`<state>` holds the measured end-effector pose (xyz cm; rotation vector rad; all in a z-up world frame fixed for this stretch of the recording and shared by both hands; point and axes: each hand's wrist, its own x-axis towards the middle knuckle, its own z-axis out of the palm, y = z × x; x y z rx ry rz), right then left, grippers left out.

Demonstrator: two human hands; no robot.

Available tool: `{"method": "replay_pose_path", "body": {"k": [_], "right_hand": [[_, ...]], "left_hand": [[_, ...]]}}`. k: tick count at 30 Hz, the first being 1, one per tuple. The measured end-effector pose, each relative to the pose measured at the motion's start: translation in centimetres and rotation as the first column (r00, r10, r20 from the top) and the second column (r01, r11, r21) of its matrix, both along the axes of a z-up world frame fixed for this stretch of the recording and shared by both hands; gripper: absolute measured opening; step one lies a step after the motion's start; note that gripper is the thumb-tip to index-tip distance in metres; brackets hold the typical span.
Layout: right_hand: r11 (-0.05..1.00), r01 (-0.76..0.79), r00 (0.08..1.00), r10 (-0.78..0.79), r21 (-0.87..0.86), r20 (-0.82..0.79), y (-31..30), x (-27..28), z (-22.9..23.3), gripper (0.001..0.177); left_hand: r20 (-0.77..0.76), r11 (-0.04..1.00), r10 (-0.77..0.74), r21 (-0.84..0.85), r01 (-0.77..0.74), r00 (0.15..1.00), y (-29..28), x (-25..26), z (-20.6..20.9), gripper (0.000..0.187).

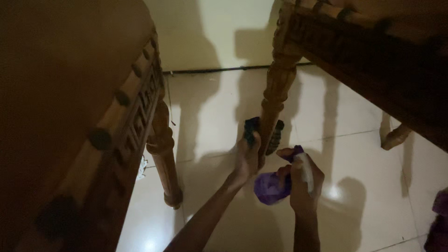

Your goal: The person cleans a wooden chair by spraying a cleaning solution from a purple bottle onto a cloth and wiping the chair's legs, seat, and backrest. The person moves between different parts of the chair to clean them thoroughly.

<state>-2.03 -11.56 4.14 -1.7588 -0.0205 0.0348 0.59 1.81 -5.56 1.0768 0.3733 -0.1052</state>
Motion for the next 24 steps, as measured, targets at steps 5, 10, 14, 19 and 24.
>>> {"method": "replay_pose_path", "body": {"k": [5, 10, 14, 19, 24], "right_hand": [[0.999, 0.013, 1.0, -0.012, 0.042, -0.015, 0.4, -0.2, 0.8, 0.05], [0.989, 0.007, 0.995, 0.008, -0.148, 0.1, 0.0, 0.3, 0.9, 0.052], [0.999, -0.009, 1.0, 0.01, -0.049, 0.008, 0.3, -0.2, 1.0, 0.05], [0.999, 0.012, 1.0, -0.012, -0.048, 0.004, 0.2, -0.7, 0.7, 0.054], [0.997, 0.079, 0.997, -0.079, -0.002, -0.013, -0.5, -0.8, 0.1, 0.055]], "left_hand": [[0.255, 0.955, 0.141, 0.22, -0.2, 0.957, 0.8, 3.2, 3.6, 0.06], [0.515, 0.921, 0.186, 0.205, -0.331, 0.837, -0.7, 3.5, 5.7, 0.059], [0.437, 0.824, 0.11, 0.462, -0.328, 0.892, -1.7, -0.9, 4.1, 0.055], [0.507, 0.9, 0.05, 0.35, -0.259, 0.86, -0.3, -0.7, 5.0, 0.053], [0.45, 0.878, 0.048, 0.406, -0.252, 0.892, 0.6, 3.9, 7.1, 0.043]]}}
